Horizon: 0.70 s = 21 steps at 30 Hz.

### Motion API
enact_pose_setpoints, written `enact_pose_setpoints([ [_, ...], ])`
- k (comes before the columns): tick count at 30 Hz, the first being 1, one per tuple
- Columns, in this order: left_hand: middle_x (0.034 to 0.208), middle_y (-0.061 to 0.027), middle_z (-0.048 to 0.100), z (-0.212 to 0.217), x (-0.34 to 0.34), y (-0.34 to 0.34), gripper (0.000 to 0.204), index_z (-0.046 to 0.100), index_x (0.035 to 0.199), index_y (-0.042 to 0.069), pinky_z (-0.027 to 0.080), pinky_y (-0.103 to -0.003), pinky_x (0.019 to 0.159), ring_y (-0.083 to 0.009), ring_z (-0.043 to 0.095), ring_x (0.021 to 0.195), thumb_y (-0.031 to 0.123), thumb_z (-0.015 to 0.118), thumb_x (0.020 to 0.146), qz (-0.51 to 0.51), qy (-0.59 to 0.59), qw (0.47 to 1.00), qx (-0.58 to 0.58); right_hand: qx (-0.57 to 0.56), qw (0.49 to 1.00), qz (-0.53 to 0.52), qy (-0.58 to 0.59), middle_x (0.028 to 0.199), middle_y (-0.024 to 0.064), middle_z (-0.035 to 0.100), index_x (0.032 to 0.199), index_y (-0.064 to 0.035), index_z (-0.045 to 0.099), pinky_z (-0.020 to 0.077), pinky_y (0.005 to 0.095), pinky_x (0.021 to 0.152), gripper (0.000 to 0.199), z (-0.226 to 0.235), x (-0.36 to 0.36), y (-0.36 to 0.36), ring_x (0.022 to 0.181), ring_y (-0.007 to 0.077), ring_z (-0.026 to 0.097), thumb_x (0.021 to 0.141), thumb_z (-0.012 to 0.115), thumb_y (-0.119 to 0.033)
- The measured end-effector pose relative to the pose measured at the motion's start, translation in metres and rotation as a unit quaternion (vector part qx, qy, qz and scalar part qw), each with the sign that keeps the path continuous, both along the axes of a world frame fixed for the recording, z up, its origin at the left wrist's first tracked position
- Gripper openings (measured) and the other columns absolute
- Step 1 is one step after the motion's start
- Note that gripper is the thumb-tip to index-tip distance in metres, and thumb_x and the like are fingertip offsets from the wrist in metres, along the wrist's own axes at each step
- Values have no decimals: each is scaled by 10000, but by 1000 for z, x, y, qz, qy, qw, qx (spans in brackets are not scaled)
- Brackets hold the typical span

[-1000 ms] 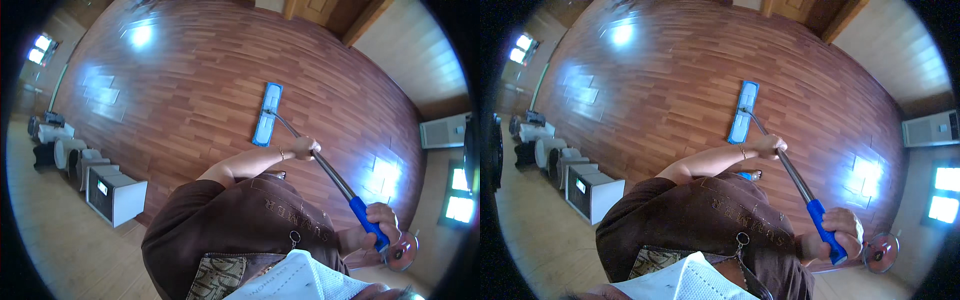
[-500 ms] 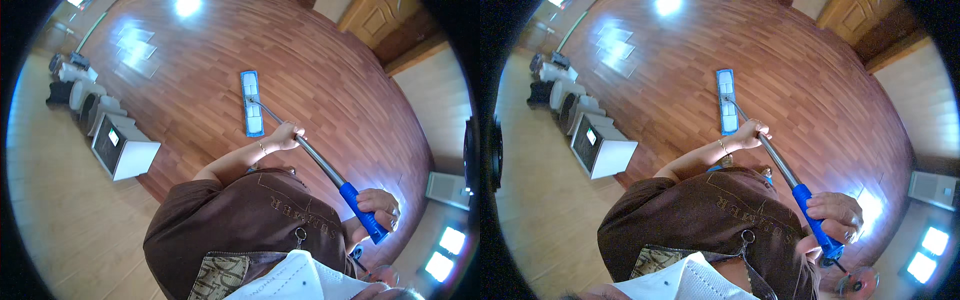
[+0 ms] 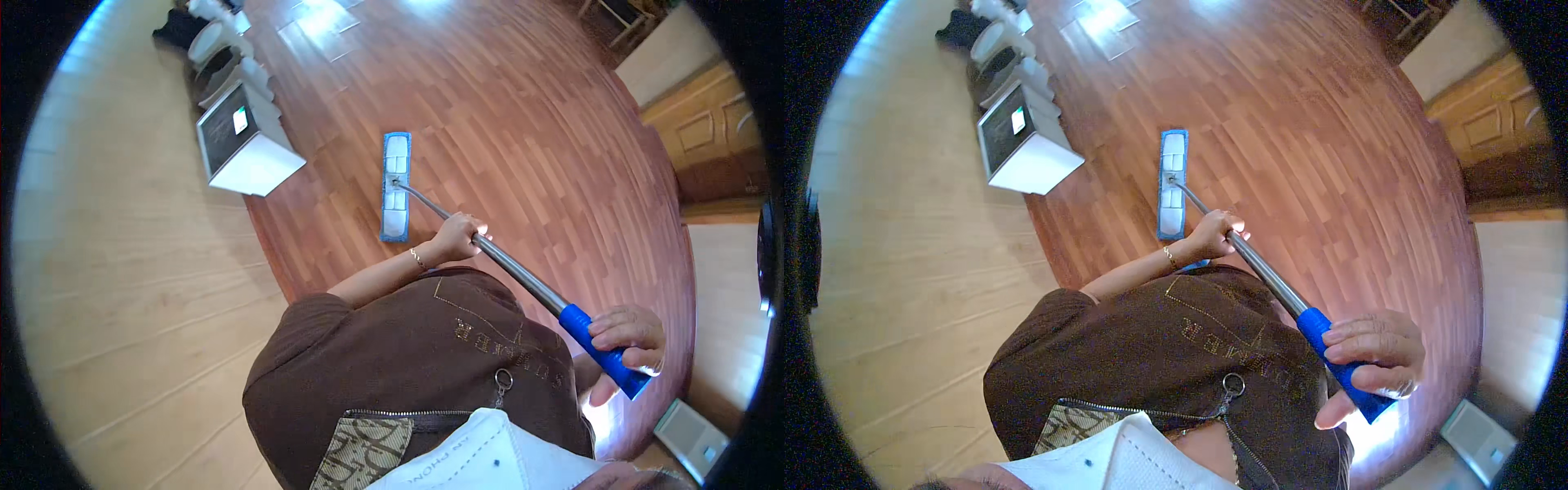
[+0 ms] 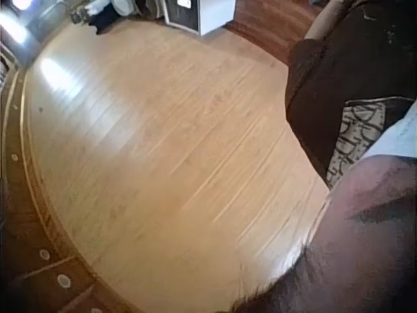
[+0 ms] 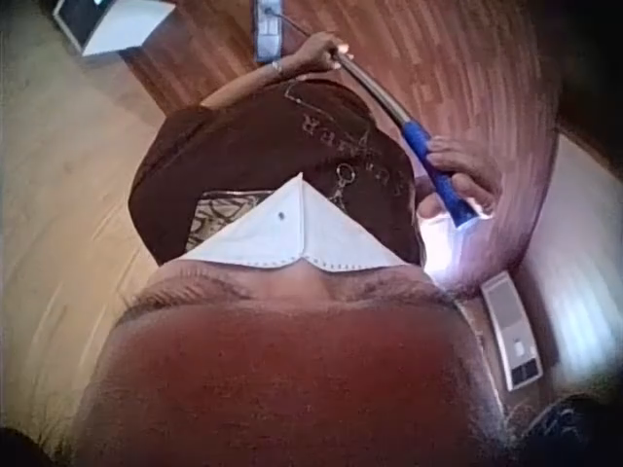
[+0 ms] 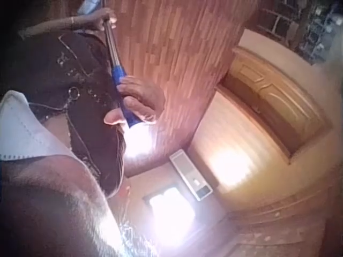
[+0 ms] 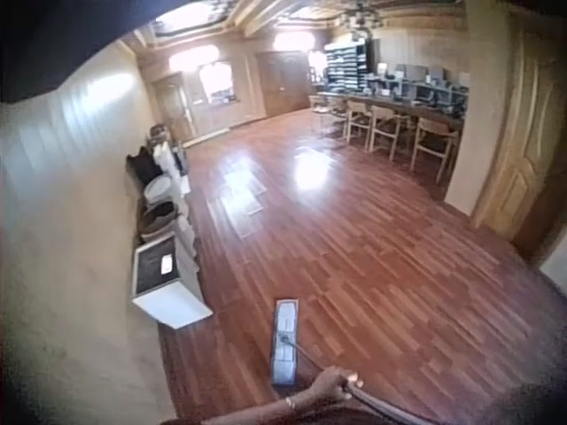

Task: Mopping the wooden floor of a large room using a flat mop.

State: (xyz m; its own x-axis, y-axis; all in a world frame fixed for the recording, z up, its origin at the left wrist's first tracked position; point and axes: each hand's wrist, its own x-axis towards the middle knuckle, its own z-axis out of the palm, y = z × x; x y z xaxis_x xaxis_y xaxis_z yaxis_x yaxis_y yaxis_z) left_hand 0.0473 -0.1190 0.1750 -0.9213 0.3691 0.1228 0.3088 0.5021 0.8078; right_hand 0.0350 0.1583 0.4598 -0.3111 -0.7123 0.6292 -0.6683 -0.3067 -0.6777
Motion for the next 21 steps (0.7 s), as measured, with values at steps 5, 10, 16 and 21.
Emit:
enact_pose_setpoints([
  [5,641,-152,577,4,32,-17,210,533,604,68,424,-482,615,-386,566,676,181,649,738,85,-9,996,-13,-70,995,71,-19,940,177,644,1159,-35,518,579,410,743,735,-27,-14,-10,838,310,681,601,882,-345],
  [10,640,-160,574,-7,57,-45,220,568,632,65,422,-470,604,-374,570,672,219,663,757,149,-15,985,-86,-119,988,45,-83,800,150,671,944,-41,622,584,402,681,500,-56,-12,-36,735,282,692,624,876,-329],
  [16,678,-170,567,-33,85,-76,280,553,658,57,427,-462,614,-376,565,712,277,642,807,260,-36,958,-118,-21,979,102,-174,892,167,671,908,-33,632,545,435,781,344,-84,-24,-53,863,316,672,683,836,-195],
  [21,699,-183,581,-40,105,-119,326,552,667,30,452,-465,657,-382,585,778,306,647,812,291,-94,937,-166,59,972,93,-209,933,186,670,860,-14,633,518,447,854,210,-90,-7,-90,947,335,654,769,768,-148],
])
